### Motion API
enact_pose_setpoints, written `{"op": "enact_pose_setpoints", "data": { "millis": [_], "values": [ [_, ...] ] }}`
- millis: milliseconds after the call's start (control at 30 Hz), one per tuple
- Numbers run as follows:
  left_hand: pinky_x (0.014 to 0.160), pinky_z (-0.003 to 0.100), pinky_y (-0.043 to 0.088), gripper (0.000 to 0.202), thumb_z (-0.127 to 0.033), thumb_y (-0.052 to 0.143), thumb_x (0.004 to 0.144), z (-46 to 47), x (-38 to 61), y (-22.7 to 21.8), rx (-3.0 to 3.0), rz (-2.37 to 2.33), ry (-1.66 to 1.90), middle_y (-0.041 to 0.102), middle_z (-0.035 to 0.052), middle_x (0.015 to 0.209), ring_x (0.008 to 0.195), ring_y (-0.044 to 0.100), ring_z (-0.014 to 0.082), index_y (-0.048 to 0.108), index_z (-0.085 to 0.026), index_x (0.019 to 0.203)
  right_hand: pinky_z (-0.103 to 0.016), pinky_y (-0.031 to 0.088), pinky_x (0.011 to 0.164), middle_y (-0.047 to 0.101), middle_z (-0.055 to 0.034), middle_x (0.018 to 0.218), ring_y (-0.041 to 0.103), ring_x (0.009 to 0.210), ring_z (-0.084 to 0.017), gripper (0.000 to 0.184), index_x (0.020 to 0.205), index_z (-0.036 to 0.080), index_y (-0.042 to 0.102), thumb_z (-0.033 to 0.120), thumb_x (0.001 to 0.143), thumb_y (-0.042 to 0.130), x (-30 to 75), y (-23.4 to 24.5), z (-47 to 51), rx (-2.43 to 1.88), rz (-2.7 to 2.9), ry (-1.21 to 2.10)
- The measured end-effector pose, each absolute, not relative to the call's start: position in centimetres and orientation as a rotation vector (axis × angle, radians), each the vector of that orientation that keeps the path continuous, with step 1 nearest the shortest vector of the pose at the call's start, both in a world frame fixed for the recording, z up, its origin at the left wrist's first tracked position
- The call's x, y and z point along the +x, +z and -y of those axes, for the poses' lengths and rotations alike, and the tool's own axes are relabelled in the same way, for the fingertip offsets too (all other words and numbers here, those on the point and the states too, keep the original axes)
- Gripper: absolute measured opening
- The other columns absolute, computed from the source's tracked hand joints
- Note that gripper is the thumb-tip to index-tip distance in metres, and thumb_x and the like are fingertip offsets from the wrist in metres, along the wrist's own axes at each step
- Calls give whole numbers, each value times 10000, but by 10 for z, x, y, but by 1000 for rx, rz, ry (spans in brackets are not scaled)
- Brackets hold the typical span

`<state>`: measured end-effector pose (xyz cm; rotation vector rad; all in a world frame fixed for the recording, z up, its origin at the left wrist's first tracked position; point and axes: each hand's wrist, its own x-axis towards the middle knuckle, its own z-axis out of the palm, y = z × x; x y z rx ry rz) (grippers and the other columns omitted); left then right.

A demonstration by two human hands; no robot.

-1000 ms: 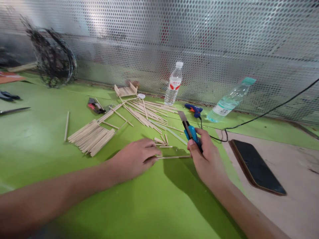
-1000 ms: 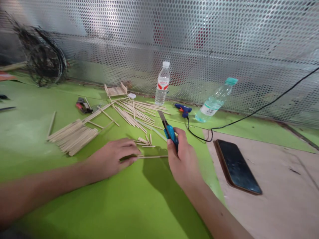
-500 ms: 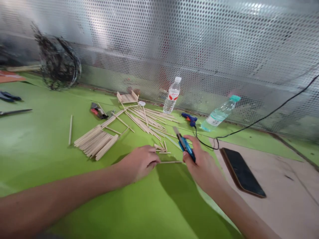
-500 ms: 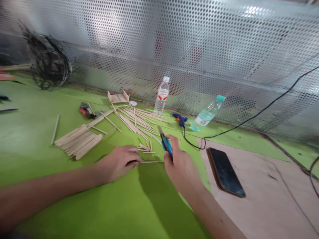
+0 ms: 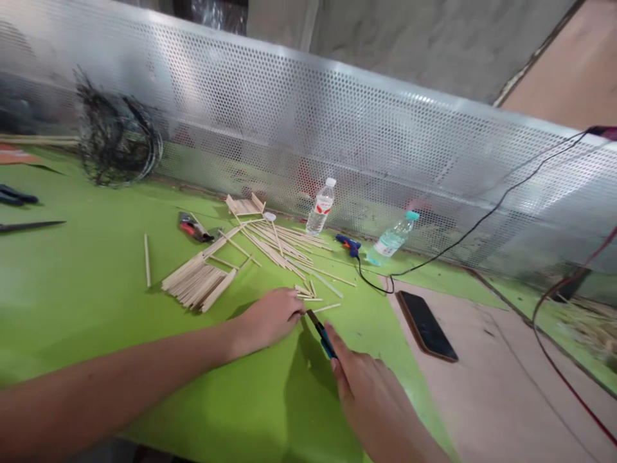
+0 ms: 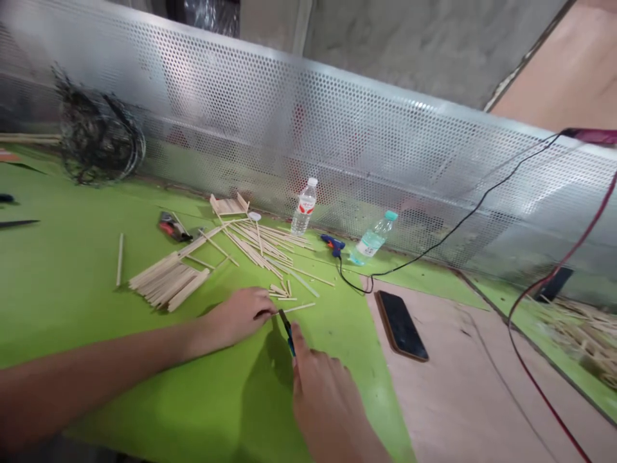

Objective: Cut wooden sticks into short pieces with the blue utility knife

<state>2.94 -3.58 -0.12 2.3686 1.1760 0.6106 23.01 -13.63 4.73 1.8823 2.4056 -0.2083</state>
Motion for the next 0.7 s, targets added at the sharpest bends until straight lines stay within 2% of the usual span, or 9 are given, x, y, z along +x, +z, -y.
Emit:
{"op": "enact_pose_setpoints", "data": {
  "millis": [167,333,433,567,700],
  "values": [
    [859,378,556,282,-178,491,963,34,28,-7,2343,-1148,638,738,65,983,879,684,198,770,-209,942,-297,334,518,746,-87,811,697,675,-236,633,1590,149,309,58,967,384,225,46,130,1843,-2334,-205],
    [854,383,556,297,-175,475,966,35,28,-6,2326,-1168,611,736,60,994,904,683,206,769,-215,982,-289,384,504,759,-98,833,723,688,-257,796,1569,188,363,-46,818,487,211,48,127,1764,-2225,-178],
    [845,377,550,297,-167,479,960,36,28,-1,2344,-1179,589,735,65,992,888,679,207,772,-207,982,-273,394,494,760,-98,822,728,675,-247,900,1576,191,344,-88,738,520,202,49,126,1723,-2209,-167],
    [829,364,539,295,-197,478,974,36,28,0,2379,-1187,576,733,70,990,885,673,210,773,-208,985,-268,428,513,742,-87,746,727,660,-238,897,1594,151,277,-29,765,570,197,47,123,1745,-2243,-161],
    [831,360,535,292,-202,481,972,36,26,0,2397,-1201,564,732,63,976,887,671,207,773,-217,984,-276,444,547,739,-104,743,731,688,-251,881,1589,115,268,37,780,610,199,48,120,1733,-2229,-164]
  ]
}}
